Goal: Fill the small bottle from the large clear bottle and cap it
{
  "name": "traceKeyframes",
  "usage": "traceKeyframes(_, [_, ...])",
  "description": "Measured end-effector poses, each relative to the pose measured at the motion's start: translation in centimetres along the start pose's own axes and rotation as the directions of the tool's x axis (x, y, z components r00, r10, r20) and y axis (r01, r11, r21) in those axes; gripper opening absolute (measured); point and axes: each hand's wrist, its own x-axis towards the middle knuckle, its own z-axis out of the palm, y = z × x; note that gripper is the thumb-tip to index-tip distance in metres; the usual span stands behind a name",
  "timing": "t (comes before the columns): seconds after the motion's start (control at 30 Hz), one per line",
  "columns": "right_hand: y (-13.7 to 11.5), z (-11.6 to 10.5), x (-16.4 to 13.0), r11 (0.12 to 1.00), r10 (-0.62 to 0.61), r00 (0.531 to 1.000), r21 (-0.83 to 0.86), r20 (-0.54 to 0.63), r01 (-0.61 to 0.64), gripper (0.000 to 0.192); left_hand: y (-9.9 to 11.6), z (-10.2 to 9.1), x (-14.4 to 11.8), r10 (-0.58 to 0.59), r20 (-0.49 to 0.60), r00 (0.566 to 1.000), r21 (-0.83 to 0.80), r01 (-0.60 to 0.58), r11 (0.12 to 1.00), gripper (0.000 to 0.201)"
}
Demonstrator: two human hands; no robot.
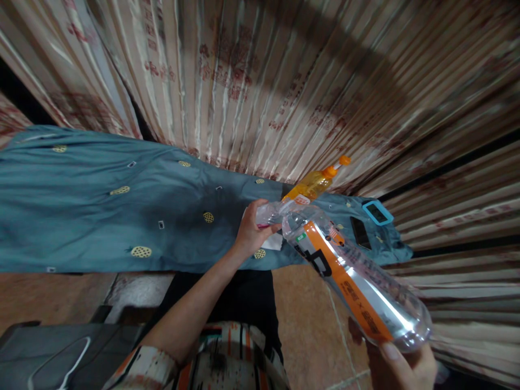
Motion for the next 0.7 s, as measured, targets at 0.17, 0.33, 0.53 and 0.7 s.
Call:
traceKeyframes(0.17, [-0.51, 0.47, -0.41, 1.000, -0.011, 1.000, -0.002, -0.001, 0.011, 0.078, -0.07, -0.02, -0.05, 0.006, -0.005, 1.000, 0.002, -0.006, 1.000, 0.066])
traceKeyframes(0.33, [-0.37, 0.06, -0.34, 1.000, -0.001, 1.000, -0.028, 0.005, 0.001, 0.081, 0.09, -0.16, -0.03, -0.006, 0.009, 1.000, -0.003, 0.007, 1.000, 0.066])
traceKeyframes(0.53, [0.06, -0.08, -0.04, 1.000, 0.018, 1.000, 0.011, -0.001, -0.018, 0.086, 0.12, -0.12, 0.02, -0.006, 0.004, 1.000, -0.012, 0.006, 1.000, 0.066])
traceKeyframes(0.7, [0.15, -0.15, 0.08, 0.999, 0.021, 1.000, 0.028, 0.001, -0.021, 0.085, 0.17, -0.09, 0.08, -0.003, -0.001, 1.000, 0.001, 0.003, 1.000, 0.065])
